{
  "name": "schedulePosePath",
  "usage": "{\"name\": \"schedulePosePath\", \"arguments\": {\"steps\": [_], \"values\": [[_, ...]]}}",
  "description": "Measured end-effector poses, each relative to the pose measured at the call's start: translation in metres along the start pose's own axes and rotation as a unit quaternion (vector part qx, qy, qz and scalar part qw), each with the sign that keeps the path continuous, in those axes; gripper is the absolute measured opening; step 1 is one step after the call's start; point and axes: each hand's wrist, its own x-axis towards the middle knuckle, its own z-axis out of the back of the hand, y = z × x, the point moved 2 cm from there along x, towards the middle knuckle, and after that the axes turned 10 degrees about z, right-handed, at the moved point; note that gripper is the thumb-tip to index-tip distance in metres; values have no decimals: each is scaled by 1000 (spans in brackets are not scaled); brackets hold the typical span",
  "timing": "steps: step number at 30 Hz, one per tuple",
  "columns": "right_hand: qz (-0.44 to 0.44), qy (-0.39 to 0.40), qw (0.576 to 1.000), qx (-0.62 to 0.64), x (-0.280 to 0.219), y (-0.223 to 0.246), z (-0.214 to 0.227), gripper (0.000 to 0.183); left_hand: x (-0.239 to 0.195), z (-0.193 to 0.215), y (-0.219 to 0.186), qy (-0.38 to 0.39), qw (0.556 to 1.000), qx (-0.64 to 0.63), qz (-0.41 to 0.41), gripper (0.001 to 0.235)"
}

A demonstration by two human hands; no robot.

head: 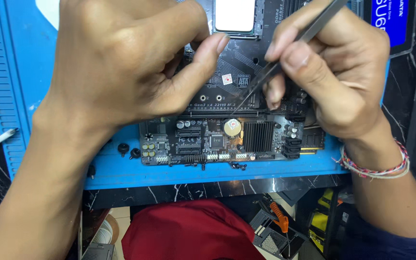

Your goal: The person uses tweezers to remove small black components from a motherboard and places them on a blue mat. They then pick up a solid-state drive, inspect it, and return to the motherboard to continue working with the tweezers.

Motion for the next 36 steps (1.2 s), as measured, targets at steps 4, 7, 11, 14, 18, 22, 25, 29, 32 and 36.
{"name": "schedulePosePath", "arguments": {"steps": [4, 7, 11, 14, 18, 22, 25, 29, 32, 36], "values": [[-8, -22, 998, 52, 0, 0, -3, 28, 0, 2, -4, 15, 1000, -7, 14, 44], [-7, -22, 999, 48, 1, 2, -2, 33, 2, 3, -7, 35, 999, -24, 34, 42], [5, -30, 999, 42, -4, -3, 1, 31, 1, 3, -8, 40, 998, -20, 54, 42], [20, -39, 998, 39, -2, -1, -3, 32, 1, 3, -7, 35, 998, -28, 52, 41], [-1, -42, 999, -27, 2, 10, -8, 40, 2, 4, -10, 29, 997, -41, 62, 43], [9, -40, 997, -60, 2, 15, -8, 38, 5, 6, -13, 40, 995, -49, 73, 40], [26, -21, 993, -110, 4, 17, -8, 39, 6, 6, -14, 41, 995, -57, 72, 39], [25, -16, 994, -109, 4, 16, -7, 39, 7, 7, -15, 38, 995, -61, 73, 37], [23, -15, 994, -110, 4, 16, -7, 40, 8, 7, -15, 36, 995, -59, 73, 37], [25, -15, 994, -107, 4, 15, -6, 40, 9, 7, -16, 35, 994, -73, 71, 36]]}}
